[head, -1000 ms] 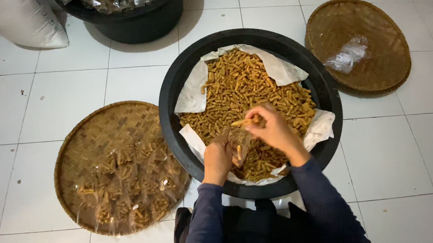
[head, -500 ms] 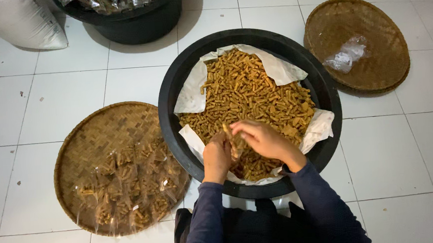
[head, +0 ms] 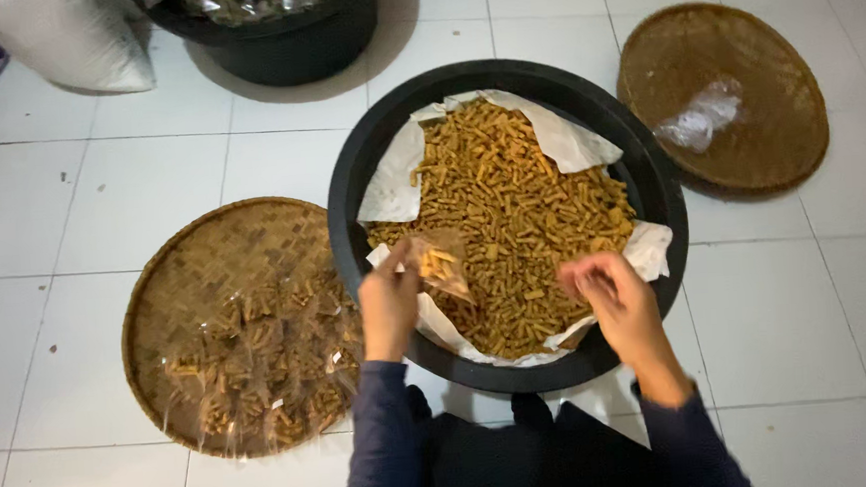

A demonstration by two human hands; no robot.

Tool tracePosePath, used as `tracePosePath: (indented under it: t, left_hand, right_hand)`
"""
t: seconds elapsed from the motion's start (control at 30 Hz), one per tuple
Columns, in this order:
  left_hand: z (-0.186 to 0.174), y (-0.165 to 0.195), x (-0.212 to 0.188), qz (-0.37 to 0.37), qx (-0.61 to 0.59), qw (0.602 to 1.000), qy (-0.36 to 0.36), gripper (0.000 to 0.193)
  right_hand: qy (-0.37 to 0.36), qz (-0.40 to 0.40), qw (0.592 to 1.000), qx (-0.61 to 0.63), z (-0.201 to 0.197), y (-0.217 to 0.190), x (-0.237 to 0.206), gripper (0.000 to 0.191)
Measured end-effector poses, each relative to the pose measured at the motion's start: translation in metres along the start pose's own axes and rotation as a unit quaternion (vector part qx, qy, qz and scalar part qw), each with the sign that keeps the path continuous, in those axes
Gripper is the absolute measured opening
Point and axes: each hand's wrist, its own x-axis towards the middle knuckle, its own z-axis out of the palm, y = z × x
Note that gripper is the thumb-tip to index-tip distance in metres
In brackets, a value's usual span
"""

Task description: The person sits on the floor and fills small clear plastic bags with fried snack pieces taken by hand from a large paper-lined basin. They open a bag, place pieces into it one at a time, set filled bags on a woven tray beside them, and occasionally reach for a new empty bag.

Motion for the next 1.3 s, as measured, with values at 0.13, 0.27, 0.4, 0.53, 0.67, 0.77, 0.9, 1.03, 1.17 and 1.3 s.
tracePosePath:
  t: [0.13,0.27,0.4,0.53,0.67,0.77,0.9,1.03,1.17,1.3]
  left_hand:
    - [-0.078,-0.017,0.023,0.033,-0.181,0.980,0.074,0.046]
    - [-0.149,-0.063,0.053,0.066,-0.106,0.975,0.181,0.044]
    - [-0.169,-0.123,0.098,-0.014,0.004,0.965,0.262,0.044]
    - [-0.172,-0.180,0.127,0.084,0.230,0.910,0.335,0.042]
    - [-0.164,-0.203,0.136,0.051,0.007,0.930,0.364,0.046]
    - [-0.141,-0.205,0.131,-0.129,-0.074,0.936,0.319,0.052]
    - [-0.104,-0.211,0.107,-0.120,0.125,0.948,0.267,0.052]
    - [-0.085,-0.229,0.087,-0.108,0.183,0.960,0.180,0.051]
    - [-0.092,-0.227,0.070,-0.069,0.173,0.972,0.140,0.043]
    - [-0.095,-0.170,0.018,-0.090,-0.176,0.975,0.101,0.046]
  right_hand:
    - [0.066,0.084,0.994,0.034,-0.010,0.030,-0.040,0.013]
    - [0.128,0.079,0.989,0.006,-0.035,0.047,-0.046,0.012]
    - [0.131,0.078,0.988,-0.023,-0.037,0.057,-0.037,0.013]
    - [0.093,0.075,0.984,-0.129,-0.023,0.062,-0.033,0.018]
    - [0.076,0.066,0.970,-0.222,-0.018,0.063,-0.030,0.021]
    - [0.073,0.088,0.960,-0.255,-0.020,0.064,-0.027,0.022]
    - [0.069,0.075,0.959,-0.263,-0.018,0.066,-0.025,0.024]
    - [0.064,0.083,0.976,-0.191,-0.013,0.060,-0.022,0.023]
    - [0.110,-0.001,0.988,-0.112,-0.030,0.044,-0.024,0.025]
    - [0.354,-0.019,0.934,-0.037,-0.082,0.059,-0.053,0.015]
